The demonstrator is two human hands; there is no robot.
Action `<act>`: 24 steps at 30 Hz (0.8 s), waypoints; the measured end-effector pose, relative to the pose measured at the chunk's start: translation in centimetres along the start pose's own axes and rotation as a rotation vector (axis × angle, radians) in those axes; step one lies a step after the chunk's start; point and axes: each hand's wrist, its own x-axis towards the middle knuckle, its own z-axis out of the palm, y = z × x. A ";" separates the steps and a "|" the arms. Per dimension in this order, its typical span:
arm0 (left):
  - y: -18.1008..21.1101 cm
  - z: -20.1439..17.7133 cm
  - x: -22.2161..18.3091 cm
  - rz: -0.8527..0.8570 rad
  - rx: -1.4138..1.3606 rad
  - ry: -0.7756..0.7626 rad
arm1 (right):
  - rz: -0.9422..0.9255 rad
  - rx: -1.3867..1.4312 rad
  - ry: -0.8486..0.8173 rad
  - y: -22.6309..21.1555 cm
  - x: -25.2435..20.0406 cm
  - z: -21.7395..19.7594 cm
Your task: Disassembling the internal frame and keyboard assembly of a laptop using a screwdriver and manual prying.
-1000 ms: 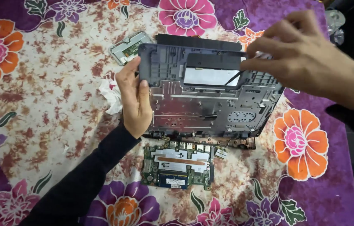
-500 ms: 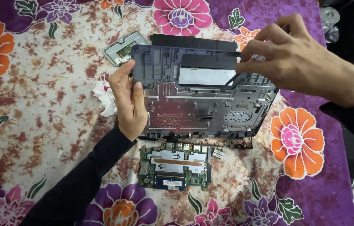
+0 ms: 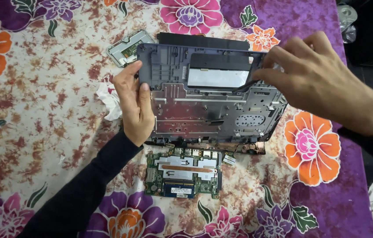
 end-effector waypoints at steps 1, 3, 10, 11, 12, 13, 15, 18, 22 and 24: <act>0.0 0.0 0.0 -0.002 -0.002 0.001 | -0.001 0.000 -0.003 -0.2 -0.3 0.2; -0.1 0.0 0.1 0.001 -0.008 0.001 | 0.032 0.009 0.015 -0.4 -0.8 0.7; 0.3 0.1 0.6 0.009 0.013 0.003 | 0.063 0.339 0.126 -0.1 -1.8 5.1; 0.2 0.2 0.6 0.034 0.007 0.009 | 0.095 0.347 0.132 -0.3 -2.0 5.7; 0.1 0.2 0.6 0.058 0.001 0.016 | 0.127 0.355 0.138 -0.6 -2.3 6.3; -0.4 0.2 0.3 0.057 0.003 0.017 | 0.125 0.357 0.139 -0.9 -2.1 5.9; -1.3 0.2 -0.2 0.158 0.031 -0.009 | 0.067 0.325 0.200 -1.4 -1.7 5.2; -1.0 0.1 0.2 0.114 0.025 -0.009 | -0.006 0.300 0.199 -1.0 -1.0 4.3; -0.5 0.1 0.3 0.080 0.027 -0.012 | -0.101 0.218 0.180 0.0 0.4 2.4; -0.9 0.1 0.3 0.101 0.019 -0.012 | -0.258 -0.040 0.173 0.4 1.7 1.0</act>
